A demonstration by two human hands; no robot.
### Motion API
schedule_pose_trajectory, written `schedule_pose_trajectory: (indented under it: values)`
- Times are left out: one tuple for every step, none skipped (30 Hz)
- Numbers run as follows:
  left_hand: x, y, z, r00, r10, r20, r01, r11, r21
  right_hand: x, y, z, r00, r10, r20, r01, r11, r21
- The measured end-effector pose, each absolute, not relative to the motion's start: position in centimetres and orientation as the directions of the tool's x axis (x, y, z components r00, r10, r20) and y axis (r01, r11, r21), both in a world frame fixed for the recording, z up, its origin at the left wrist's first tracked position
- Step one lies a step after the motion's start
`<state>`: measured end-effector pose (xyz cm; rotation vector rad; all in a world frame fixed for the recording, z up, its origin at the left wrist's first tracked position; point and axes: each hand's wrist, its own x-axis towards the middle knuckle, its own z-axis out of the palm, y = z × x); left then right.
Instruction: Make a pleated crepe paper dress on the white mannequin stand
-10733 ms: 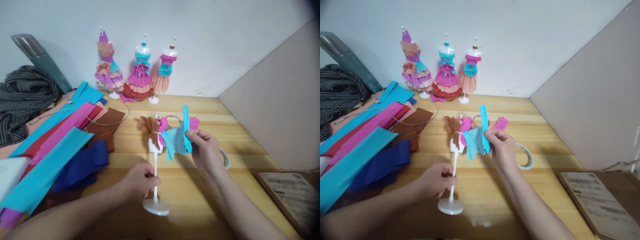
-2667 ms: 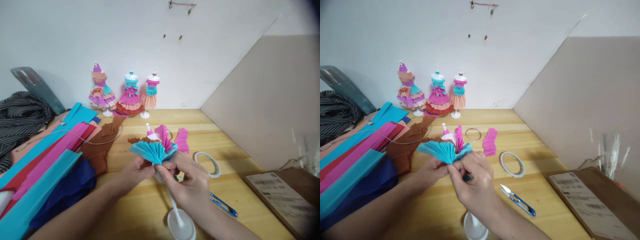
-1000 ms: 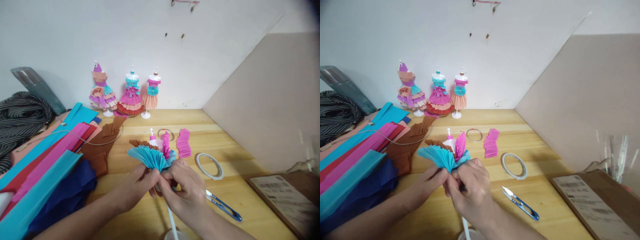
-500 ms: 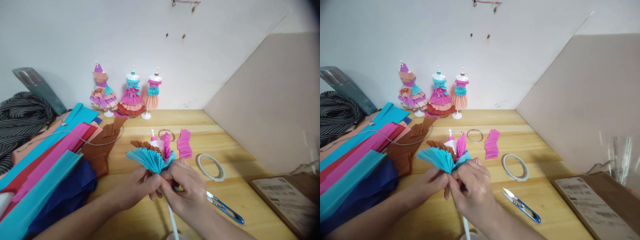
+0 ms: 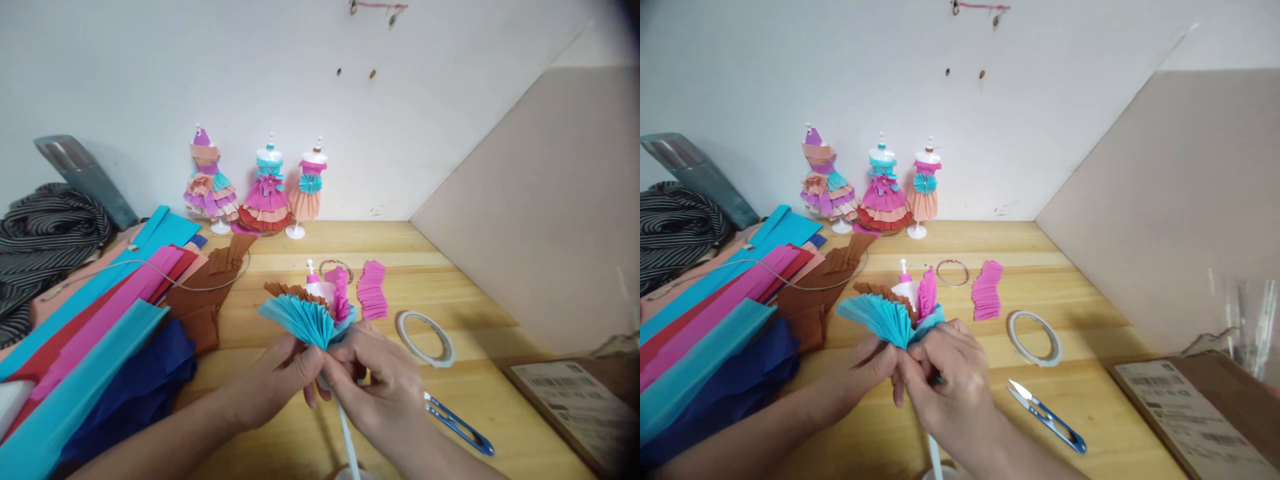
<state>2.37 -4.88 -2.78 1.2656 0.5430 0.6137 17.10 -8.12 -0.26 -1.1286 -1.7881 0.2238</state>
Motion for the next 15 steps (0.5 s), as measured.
schedule_pose_trajectory:
  values:
    - [2.4,-4.8,-3.0,0.734,0.679,-0.015,-0.155,0.189,0.970,17.1,-8.2,-0.3,-0.078,0.796,0.600,0.572,0.529,-0.627]
    - [2.4,-4.6,-3.2,0.744,0.668,0.004,-0.182,0.197,0.963,17.2,-8.2,-0.4,-0.055,0.828,0.557,0.537,0.495,-0.683]
    - [2.4,-4.5,-3.4,0.753,0.658,0.014,-0.200,0.208,0.958,17.3,-8.2,-0.5,-0.031,0.864,0.502,0.478,0.454,-0.752]
    - [2.4,-4.4,-3.5,0.759,0.651,0.015,-0.208,0.222,0.953,17.5,-8.1,-0.6,-0.009,0.899,0.437,0.397,0.405,-0.824]
    - [2.4,-4.3,-3.6,0.761,0.648,0.008,-0.209,0.234,0.949,17.6,-8.1,-0.6,0.011,0.930,0.368,0.298,0.348,-0.889]
    - [2.4,-4.2,-3.6,0.761,0.649,-0.004,-0.206,0.247,0.947,17.8,-8.0,-0.6,0.024,0.954,0.297,0.190,0.288,-0.939]
    - [2.3,-4.2,-3.6,0.757,0.653,-0.017,-0.201,0.257,0.945,18.0,-8.0,-0.4,0.024,0.972,0.235,0.089,0.232,-0.969]
    - [2.3,-4.2,-3.6,0.753,0.657,-0.029,-0.193,0.263,0.945,18.2,-7.9,-0.2,0.018,0.985,0.174,0.003,0.174,-0.985]
    - [2.3,-4.2,-3.5,0.746,0.664,-0.045,-0.181,0.268,0.946,18.4,-7.8,0.0,0.011,0.992,0.126,-0.072,0.126,-0.989]
    - [2.3,-4.2,-3.5,0.739,0.671,-0.062,-0.167,0.273,0.947,18.6,-7.7,0.3,0.016,0.996,0.088,-0.135,0.089,-0.987]
    - [2.3,-4.1,-3.4,0.730,0.679,-0.078,-0.156,0.277,0.948,18.8,-7.6,0.6,0.038,0.997,0.064,-0.191,0.070,-0.979]
    - [2.4,-4.1,-3.4,0.723,0.685,-0.090,-0.147,0.280,0.949,19.0,-7.5,0.9,0.061,0.997,0.056,-0.240,0.069,-0.968]
    - [2.4,-4.1,-3.3,0.718,0.689,-0.099,-0.140,0.282,0.949,19.3,-7.4,1.1,0.087,0.995,0.049,-0.281,0.072,-0.957]
    - [2.4,-4.0,-3.3,0.714,0.692,-0.105,-0.135,0.284,0.949,19.6,-7.3,1.3,0.109,0.993,0.039,-0.312,0.071,-0.947]
    - [2.4,-4.0,-3.2,0.711,0.695,-0.109,-0.134,0.286,0.949,19.8,-7.2,1.4,0.115,0.993,0.030,-0.327,0.067,-0.943]
